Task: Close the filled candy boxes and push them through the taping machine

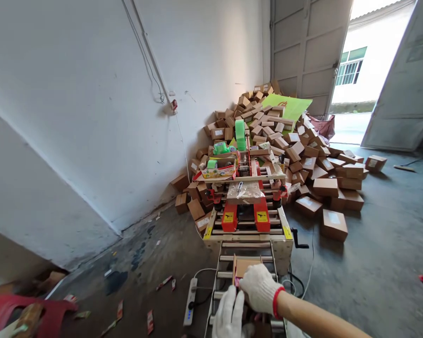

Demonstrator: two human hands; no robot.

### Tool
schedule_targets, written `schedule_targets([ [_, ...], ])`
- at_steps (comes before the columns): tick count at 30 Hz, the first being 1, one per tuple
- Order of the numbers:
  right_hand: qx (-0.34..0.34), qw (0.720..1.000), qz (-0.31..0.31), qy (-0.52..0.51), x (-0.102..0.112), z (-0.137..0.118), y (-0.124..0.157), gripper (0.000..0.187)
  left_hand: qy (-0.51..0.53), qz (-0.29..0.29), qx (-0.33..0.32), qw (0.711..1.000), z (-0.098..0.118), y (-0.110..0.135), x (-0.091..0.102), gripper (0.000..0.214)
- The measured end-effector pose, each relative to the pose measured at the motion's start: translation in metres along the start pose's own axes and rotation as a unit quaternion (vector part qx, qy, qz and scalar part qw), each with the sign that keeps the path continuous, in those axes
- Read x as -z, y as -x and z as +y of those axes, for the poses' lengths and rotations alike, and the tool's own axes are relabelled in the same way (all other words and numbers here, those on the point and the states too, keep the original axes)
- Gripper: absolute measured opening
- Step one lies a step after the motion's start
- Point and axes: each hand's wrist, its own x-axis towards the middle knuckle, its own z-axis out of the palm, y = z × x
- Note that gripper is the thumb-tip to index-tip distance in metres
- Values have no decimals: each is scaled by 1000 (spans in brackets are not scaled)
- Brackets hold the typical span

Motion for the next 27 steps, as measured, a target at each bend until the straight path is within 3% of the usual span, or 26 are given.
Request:
schedule_targets([
  [4,-25,999,34,-14,-6,-13,-21,36,56,25,160,985,9,5,-10,115],
  [7,-62,992,86,-71,-18,-20,-26,26,113,-28,338,934,25,1,-6,103],
  [10,-90,964,204,-145,-33,-15,-25,26,162,-60,444,879,40,-6,5,95],
  [13,-192,900,340,-196,-41,-5,-30,37,208,-63,471,855,48,-16,18,97],
  [15,-251,887,333,-196,-41,-3,-34,47,233,-75,463,852,49,-21,27,97],
  [20,-263,904,243,-232,-41,-16,-17,65,295,-129,407,855,44,-23,33,79],
  [24,-178,929,214,-245,-64,-32,21,77,293,-146,428,843,44,-12,21,83],
  [27,-110,947,200,-226,-68,-36,35,75,280,-174,460,825,48,-1,20,87],
])
